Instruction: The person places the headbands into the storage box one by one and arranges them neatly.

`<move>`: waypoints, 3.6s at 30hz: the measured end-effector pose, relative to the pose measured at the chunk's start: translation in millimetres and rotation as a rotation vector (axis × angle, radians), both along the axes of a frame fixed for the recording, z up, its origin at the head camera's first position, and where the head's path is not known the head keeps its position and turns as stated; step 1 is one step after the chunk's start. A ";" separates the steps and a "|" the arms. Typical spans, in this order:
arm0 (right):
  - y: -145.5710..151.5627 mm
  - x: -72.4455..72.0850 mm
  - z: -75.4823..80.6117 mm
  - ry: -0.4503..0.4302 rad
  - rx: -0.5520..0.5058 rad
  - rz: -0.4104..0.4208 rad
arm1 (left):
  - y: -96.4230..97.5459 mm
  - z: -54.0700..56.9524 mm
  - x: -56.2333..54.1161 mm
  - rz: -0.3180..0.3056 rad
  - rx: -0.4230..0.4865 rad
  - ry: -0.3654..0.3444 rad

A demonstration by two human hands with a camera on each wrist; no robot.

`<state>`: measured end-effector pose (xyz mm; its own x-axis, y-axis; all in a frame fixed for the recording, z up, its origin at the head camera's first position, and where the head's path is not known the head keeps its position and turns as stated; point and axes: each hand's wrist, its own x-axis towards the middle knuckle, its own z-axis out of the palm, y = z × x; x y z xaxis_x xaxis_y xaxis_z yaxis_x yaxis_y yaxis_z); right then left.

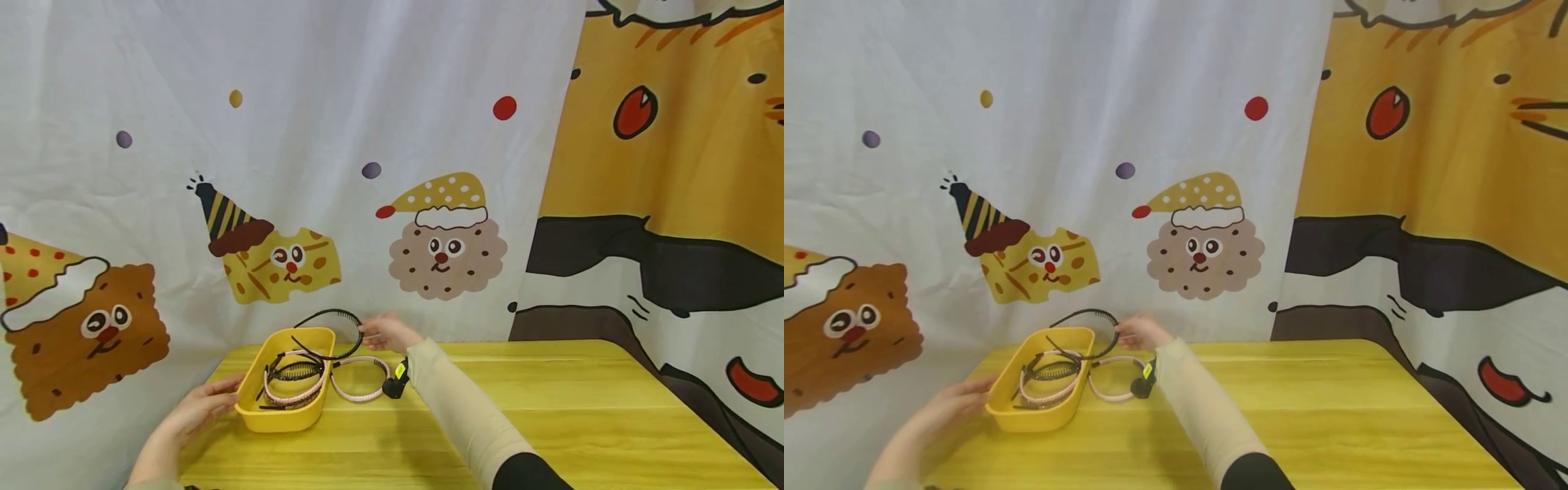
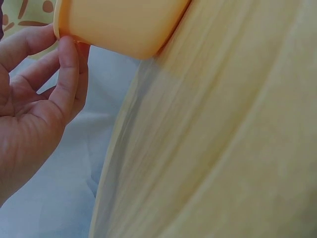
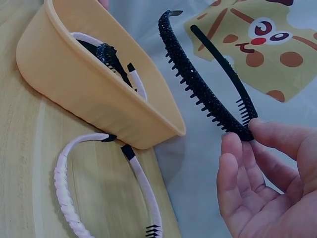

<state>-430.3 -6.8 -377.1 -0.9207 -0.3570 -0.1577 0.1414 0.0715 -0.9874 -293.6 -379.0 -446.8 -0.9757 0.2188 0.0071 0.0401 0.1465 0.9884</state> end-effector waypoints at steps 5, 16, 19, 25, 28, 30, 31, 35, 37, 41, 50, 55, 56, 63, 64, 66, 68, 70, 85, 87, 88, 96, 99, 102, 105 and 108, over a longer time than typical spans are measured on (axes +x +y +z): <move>-5.0 0.3 -1.7 -0.010 0.012 0.007 | 2.6 0.4 1.1 0.022 -0.025 -0.006; -14.4 0.6 -5.5 0.001 -0.005 0.018 | 5.3 0.7 0.4 0.084 -0.042 -0.026; -17.5 2.0 -6.3 0.008 -0.008 0.012 | 5.2 1.1 1.0 0.069 -0.040 -0.016; -21.5 2.3 -11.2 -0.003 -0.037 0.018 | 4.3 0.6 0.7 0.044 -0.020 -0.002; -23.2 4.0 -13.9 0.002 -0.029 0.018 | 4.0 -0.1 0.8 0.045 -0.015 0.000; -24.7 5.6 -15.6 0.009 -0.021 0.016 | 4.0 -0.2 1.1 0.048 -0.009 -0.001; -25.7 6.6 -16.2 0.012 -0.017 0.014 | 4.1 -0.1 1.2 0.049 -0.007 0.000; -29.6 8.2 -18.4 0.023 -0.017 0.022 | 4.4 0.9 1.3 0.045 0.001 0.000; -31.4 7.9 -19.5 0.029 -0.015 0.027 | 4.6 1.2 1.3 0.042 0.002 0.001; -34.4 7.3 -22.1 0.028 -0.020 0.032 | 5.1 1.2 1.5 0.047 0.001 -0.001; -44.8 11.1 -22.4 0.039 0.001 0.062 | 3.1 -1.4 0.0 0.043 -0.003 -0.008; -53.5 14.7 -20.9 0.065 0.035 0.060 | 2.5 -1.4 0.1 0.042 -0.020 -0.017; -55.0 15.6 -20.4 0.065 0.042 0.058 | 2.8 -1.1 0.3 0.049 -0.022 -0.021; -61.9 17.9 -20.4 0.071 0.079 0.050 | 4.8 -0.2 1.6 0.075 -0.037 -0.027; -62.7 17.7 -20.8 0.073 0.083 0.046 | 5.1 0.1 1.7 0.078 -0.032 -0.027; -64.6 18.0 -21.7 0.089 0.096 0.040 | 5.7 0.7 2.3 0.080 -0.029 -0.028; -66.5 18.6 -22.3 0.100 0.106 0.032 | 6.2 1.0 2.7 0.081 -0.026 -0.026; -68.6 19.8 -22.5 0.109 0.111 0.022 | 6.3 0.9 2.9 0.083 -0.020 -0.024; -80.2 31.4 -20.1 0.166 0.177 -0.027 | 5.2 -1.2 0.3 0.072 -0.003 -0.018; -81.1 31.9 -19.6 0.169 0.178 -0.030 | 5.8 -0.4 0.1 0.074 -0.005 -0.017; -81.6 32.2 -19.9 0.174 0.182 -0.031 | 5.9 -0.2 -0.2 0.074 -0.007 -0.016; -82.8 30.8 -21.5 0.171 0.194 -0.039 | 6.9 1.9 -0.7 0.076 -0.012 -0.007; -82.2 29.3 -22.4 0.172 0.194 -0.029 | 7.7 2.4 -0.3 0.099 -0.018 -0.025; -81.2 29.1 -22.3 0.167 0.181 -0.020 | 8.3 2.2 0.3 0.105 -0.031 -0.031; -80.5 29.6 -22.2 0.160 0.173 -0.018 | 8.2 1.6 1.1 0.101 -0.033 -0.028; -80.3 30.4 -23.0 0.159 0.179 -0.021 | 7.4 1.4 1.5 0.100 -0.024 -0.028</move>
